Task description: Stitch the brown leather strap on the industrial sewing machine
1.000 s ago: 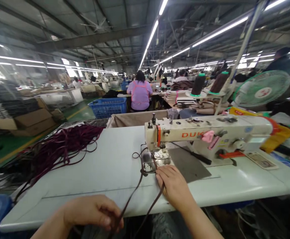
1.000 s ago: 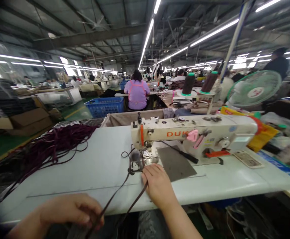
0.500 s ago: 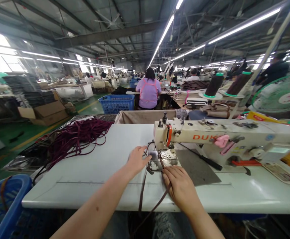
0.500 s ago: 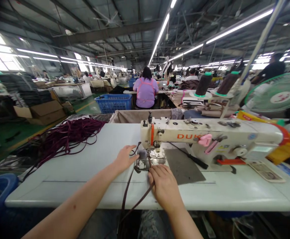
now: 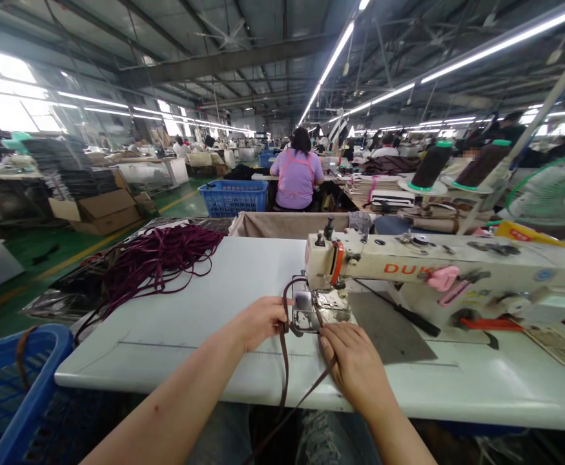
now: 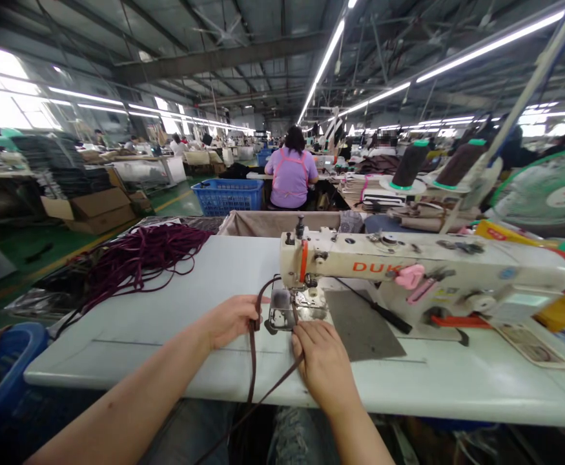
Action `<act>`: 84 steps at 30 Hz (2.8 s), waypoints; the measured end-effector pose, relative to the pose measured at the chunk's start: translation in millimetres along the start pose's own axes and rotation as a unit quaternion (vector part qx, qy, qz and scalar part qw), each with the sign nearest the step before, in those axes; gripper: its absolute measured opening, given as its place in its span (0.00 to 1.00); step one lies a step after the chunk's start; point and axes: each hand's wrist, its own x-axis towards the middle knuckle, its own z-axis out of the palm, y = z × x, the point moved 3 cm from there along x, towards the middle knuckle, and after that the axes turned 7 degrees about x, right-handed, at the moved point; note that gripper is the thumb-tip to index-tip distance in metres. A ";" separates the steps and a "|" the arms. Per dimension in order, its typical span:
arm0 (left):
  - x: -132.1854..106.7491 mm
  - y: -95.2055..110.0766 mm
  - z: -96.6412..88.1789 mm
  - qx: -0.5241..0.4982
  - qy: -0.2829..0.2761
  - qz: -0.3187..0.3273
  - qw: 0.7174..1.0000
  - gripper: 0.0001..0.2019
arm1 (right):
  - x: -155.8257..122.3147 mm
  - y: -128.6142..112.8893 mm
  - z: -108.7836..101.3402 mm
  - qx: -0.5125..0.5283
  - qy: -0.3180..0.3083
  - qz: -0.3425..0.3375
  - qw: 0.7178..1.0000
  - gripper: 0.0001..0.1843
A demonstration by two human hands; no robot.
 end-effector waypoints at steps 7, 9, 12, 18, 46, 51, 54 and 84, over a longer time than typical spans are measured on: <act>-19.6 -6.0 -7.9 0.067 -0.138 -0.043 0.987 0.24 | -1.1 0.0 2.1 0.003 -0.011 0.010 1.000 0.16; -4.6 -8.4 -13.9 0.125 -0.018 -0.034 0.991 0.22 | -0.8 -0.1 1.8 0.004 -0.013 0.013 1.000 0.17; 22.4 -10.3 -12.9 0.194 0.075 -0.026 0.978 0.20 | -0.3 -0.1 0.6 0.005 -0.012 0.014 1.000 0.17; 70.7 -1.8 -5.3 0.294 0.172 -0.008 0.940 0.24 | 1.2 -0.6 -1.4 0.004 -0.014 0.012 1.000 0.17; -45.3 -11.3 -63.8 0.456 0.296 0.103 0.833 0.14 | 1.5 -1.4 -0.6 0.000 -0.014 0.012 1.000 0.17; -73.7 -20.3 -46.5 0.397 0.305 0.119 0.858 0.08 | 0.9 -1.0 0.1 0.003 -0.016 0.008 1.000 0.17; -81.5 -30.2 -22.7 0.182 0.161 0.039 0.969 0.06 | 0.4 -0.6 0.5 0.006 -0.012 0.007 1.000 0.16; -42.5 -36.4 39.3 0.142 0.217 0.058 0.964 0.26 | 1.7 -1.3 -2.2 -0.001 -0.007 -0.004 1.000 0.18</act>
